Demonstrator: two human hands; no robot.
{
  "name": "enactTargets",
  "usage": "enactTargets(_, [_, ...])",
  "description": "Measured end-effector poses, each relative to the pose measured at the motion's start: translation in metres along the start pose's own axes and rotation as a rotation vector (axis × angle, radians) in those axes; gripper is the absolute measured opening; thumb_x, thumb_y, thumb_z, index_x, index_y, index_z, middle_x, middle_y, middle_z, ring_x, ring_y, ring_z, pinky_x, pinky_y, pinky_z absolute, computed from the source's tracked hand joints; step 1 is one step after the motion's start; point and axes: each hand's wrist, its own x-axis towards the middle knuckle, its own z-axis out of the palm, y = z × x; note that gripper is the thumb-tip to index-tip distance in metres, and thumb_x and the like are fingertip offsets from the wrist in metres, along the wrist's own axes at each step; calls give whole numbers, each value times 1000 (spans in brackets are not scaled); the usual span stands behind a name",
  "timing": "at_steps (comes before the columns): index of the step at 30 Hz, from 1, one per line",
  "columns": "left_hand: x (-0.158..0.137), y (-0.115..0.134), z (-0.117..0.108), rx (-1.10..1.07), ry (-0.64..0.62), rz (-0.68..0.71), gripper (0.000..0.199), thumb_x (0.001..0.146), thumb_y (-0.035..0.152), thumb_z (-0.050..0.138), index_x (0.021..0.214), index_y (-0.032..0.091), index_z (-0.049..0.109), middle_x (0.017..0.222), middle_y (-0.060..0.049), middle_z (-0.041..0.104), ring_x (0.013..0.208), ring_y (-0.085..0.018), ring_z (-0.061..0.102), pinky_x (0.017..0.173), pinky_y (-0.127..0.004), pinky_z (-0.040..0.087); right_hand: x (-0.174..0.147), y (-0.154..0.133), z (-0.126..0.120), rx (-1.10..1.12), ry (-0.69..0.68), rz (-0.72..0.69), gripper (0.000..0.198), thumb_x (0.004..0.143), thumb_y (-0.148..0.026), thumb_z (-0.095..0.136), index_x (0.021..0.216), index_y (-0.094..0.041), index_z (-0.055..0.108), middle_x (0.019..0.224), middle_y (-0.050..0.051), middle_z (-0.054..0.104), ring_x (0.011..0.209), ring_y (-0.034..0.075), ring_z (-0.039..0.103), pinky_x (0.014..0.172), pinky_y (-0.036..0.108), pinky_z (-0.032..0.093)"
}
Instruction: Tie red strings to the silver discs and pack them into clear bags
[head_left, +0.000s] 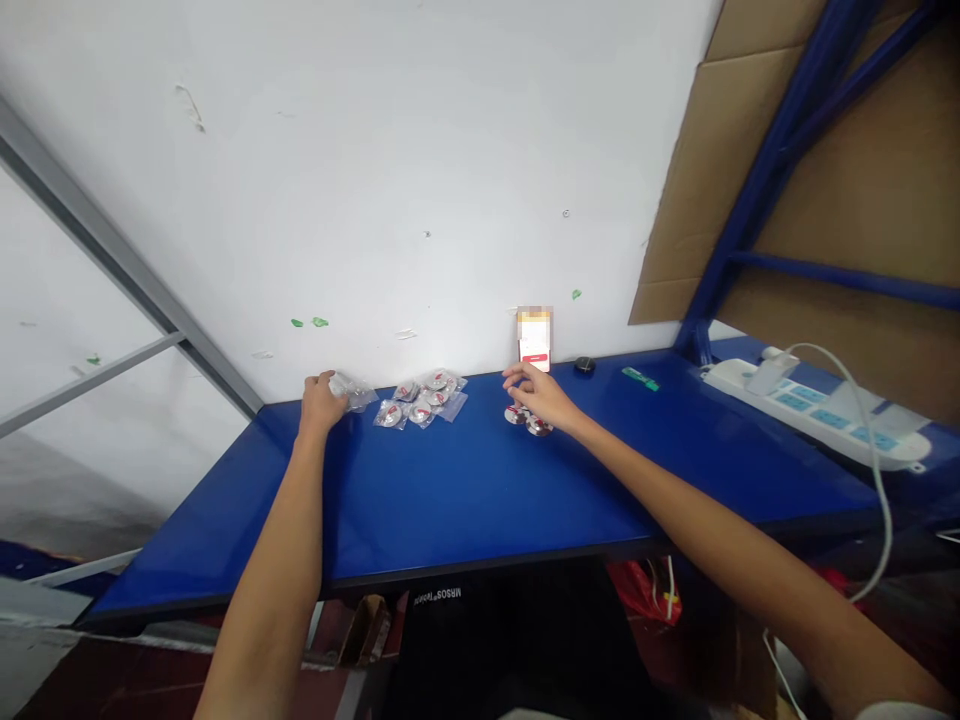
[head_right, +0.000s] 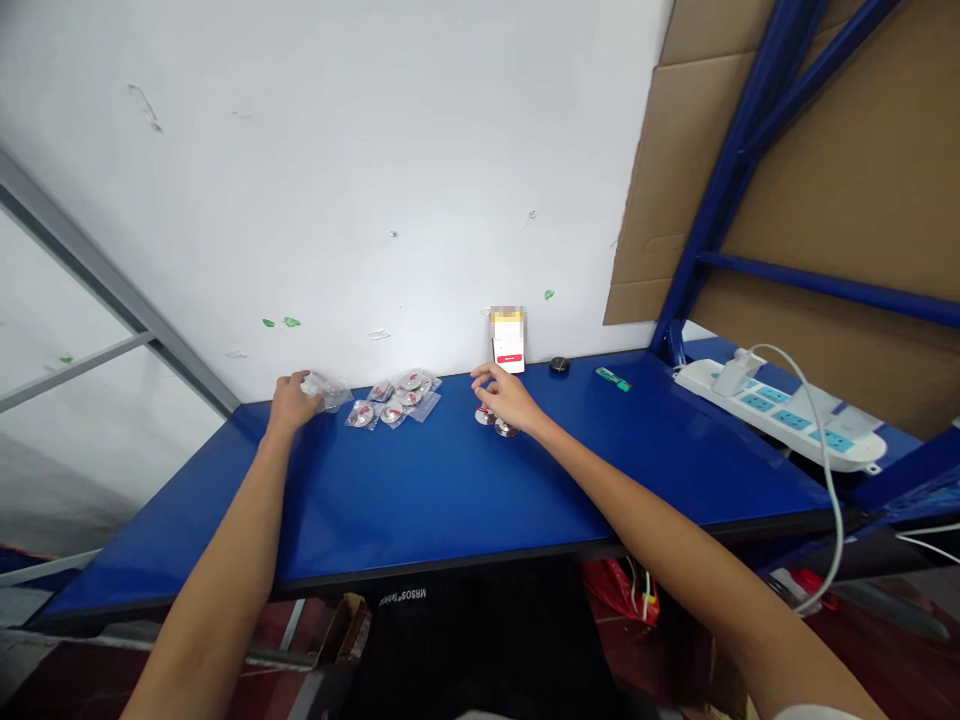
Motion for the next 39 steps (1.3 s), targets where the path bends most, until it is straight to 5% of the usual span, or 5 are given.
enactTargets(9, [-8, 31, -1, -44, 114, 197, 42, 97, 33, 57, 132, 13, 67, 134, -20, 62, 123, -36, 58, 111, -52, 45, -4, -8, 1, -186, -19, -98, 22, 94, -24, 59, 115, -22, 64, 91, 0, 70, 64, 13, 63, 65, 26, 49])
enactTargets(18, [-53, 140, 3, -219, -418, 884, 42, 84, 23, 70, 125, 26, 75, 129, -9, 71, 120, -32, 61, 109, -47, 46, -9, -15, 4, -343, -121, -193, 29, 87, -9, 56, 111, -19, 69, 82, -1, 71, 64, 13, 62, 68, 25, 46])
enactTargets(25, [-60, 148, 26, -190, -261, 853, 32, 107, 31, 44, 110, 21, 74, 113, -13, 70, 109, -29, 63, 100, -45, 49, -10, -17, 6, -364, -128, -235, 29, 88, -9, 56, 112, -19, 69, 91, 1, 73, 66, 12, 62, 70, 26, 46])
enactTargets(33, [-59, 141, 23, -224, -345, 840, 33, 87, 18, 61, 117, 25, 72, 129, -10, 70, 121, -31, 62, 108, -46, 47, -12, -17, 9, -364, -147, -264, 30, 89, -9, 56, 113, -20, 69, 94, 1, 73, 68, 13, 60, 70, 26, 46])
enactTargets(39, [-60, 146, 29, -226, -260, 815, 23, 102, 30, 49, 107, 22, 69, 110, -12, 73, 110, -31, 65, 101, -47, 49, -12, -18, 9, -383, -157, -277, 29, 91, -10, 57, 113, -20, 72, 91, 1, 72, 68, 13, 60, 71, 26, 45])
